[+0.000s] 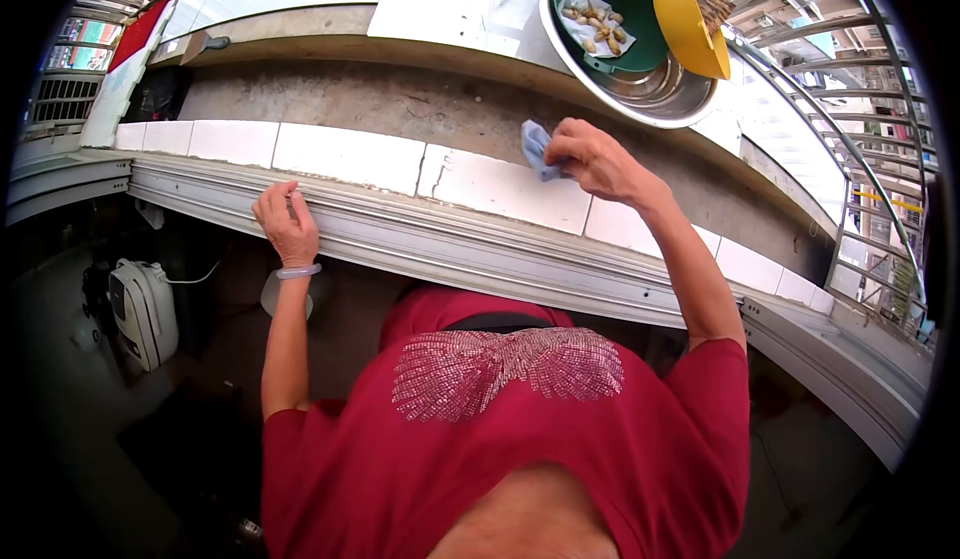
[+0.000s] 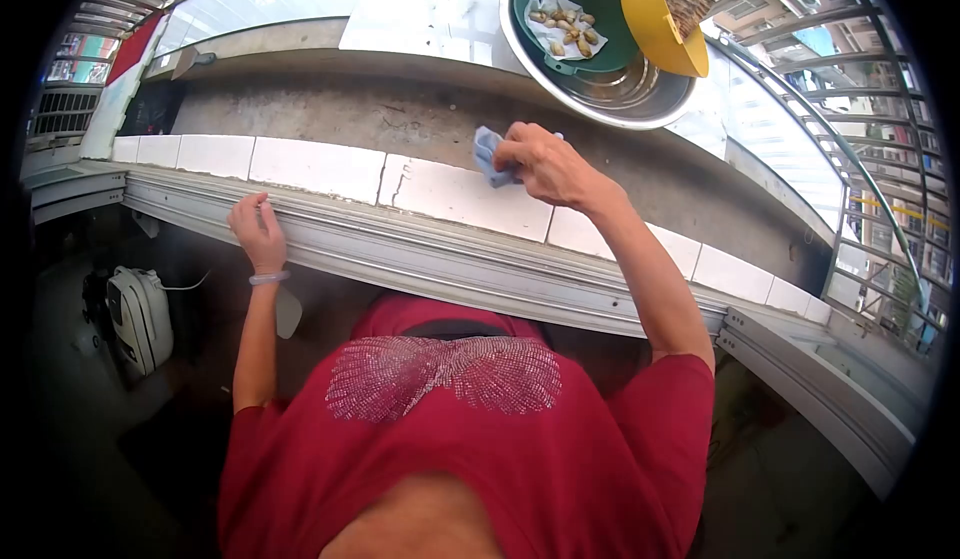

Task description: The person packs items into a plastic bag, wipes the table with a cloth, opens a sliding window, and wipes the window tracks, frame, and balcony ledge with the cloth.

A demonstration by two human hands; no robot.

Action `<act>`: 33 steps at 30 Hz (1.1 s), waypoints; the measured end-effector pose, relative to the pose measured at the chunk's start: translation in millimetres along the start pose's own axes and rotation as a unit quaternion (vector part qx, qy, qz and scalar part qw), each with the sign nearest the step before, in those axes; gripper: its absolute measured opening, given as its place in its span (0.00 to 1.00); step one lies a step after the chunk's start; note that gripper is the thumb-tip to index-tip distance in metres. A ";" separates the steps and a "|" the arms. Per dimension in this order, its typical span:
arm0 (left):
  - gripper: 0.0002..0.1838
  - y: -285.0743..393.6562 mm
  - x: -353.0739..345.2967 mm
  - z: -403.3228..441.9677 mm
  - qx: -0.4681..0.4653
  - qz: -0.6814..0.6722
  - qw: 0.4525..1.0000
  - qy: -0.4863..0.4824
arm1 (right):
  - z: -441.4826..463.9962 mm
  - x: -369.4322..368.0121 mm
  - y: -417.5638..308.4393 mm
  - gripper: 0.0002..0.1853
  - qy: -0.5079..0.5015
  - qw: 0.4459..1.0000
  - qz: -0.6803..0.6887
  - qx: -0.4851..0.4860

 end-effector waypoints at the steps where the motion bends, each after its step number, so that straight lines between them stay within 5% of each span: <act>1: 0.07 -1.5 -1.2 0.5 0.000 -0.001 1.000 0.001 | -23.0 -5.4 3.9 0.15 -0.041 0.999 -0.026 -0.001; 3: 0.07 -1.5 -0.5 2.6 0.000 -0.006 1.000 -0.003 | -60.2 -35.8 18.0 0.16 -0.119 0.992 -0.016 0.045; 5: 0.07 0.1 -0.9 4.5 0.002 -0.014 1.000 -0.014 | -67.4 -60.2 20.1 0.17 -0.091 0.993 -0.045 0.056; 12: 0.07 -1.2 -2.3 5.6 0.003 -0.017 0.999 -0.042 | 110.2 -134.5 -57.2 0.16 -0.117 0.970 -0.008 0.215; 14: 0.07 -0.3 -0.8 7.4 0.004 -0.012 0.999 -0.040 | 161.8 -139.6 -62.8 0.16 0.002 0.971 -0.071 0.228; 16: 0.07 1.0 -0.4 5.9 0.007 -0.011 0.999 -0.041 | 196.7 -115.5 -51.9 0.16 0.087 0.975 -0.163 0.125; 19: 0.07 -0.3 -1.4 6.1 0.015 -0.012 0.999 -0.034 | 170.1 -68.4 -51.7 0.12 0.127 0.970 -0.122 0.170; 23: 0.07 -1.8 -2.0 5.9 0.022 -0.015 0.999 -0.041 | 99.1 -99.7 -61.5 0.15 -0.059 0.982 -0.010 0.180; 26: 0.06 0.0 -1.1 8.1 0.019 -0.018 0.999 -0.044 | 104.8 -125.7 -61.3 0.15 0.013 0.972 -0.094 0.215; 29: 0.07 -1.0 -0.5 6.6 0.020 -0.016 0.999 -0.036 | 146.1 -123.1 -29.3 0.11 0.194 0.966 -0.100 0.141; 31: 0.07 -1.8 1.5 5.0 0.017 -0.012 0.999 -0.028 | 155.8 -98.8 -2.3 0.09 0.261 0.965 -0.030 0.010; 33: 0.07 -2.3 -1.0 3.5 0.015 -0.010 1.000 -0.019 | 144.8 -70.8 21.6 0.11 0.273 0.940 0.167 -0.121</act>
Point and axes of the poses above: each hand's wrist, its own z-axis towards the middle knuckle, its own x-axis out of the back of the hand, y = z × x, the point moved 5 cm from there along z, towards the middle knuckle, and after that the axes turned 2 degrees about z, right-handed, at the moved point
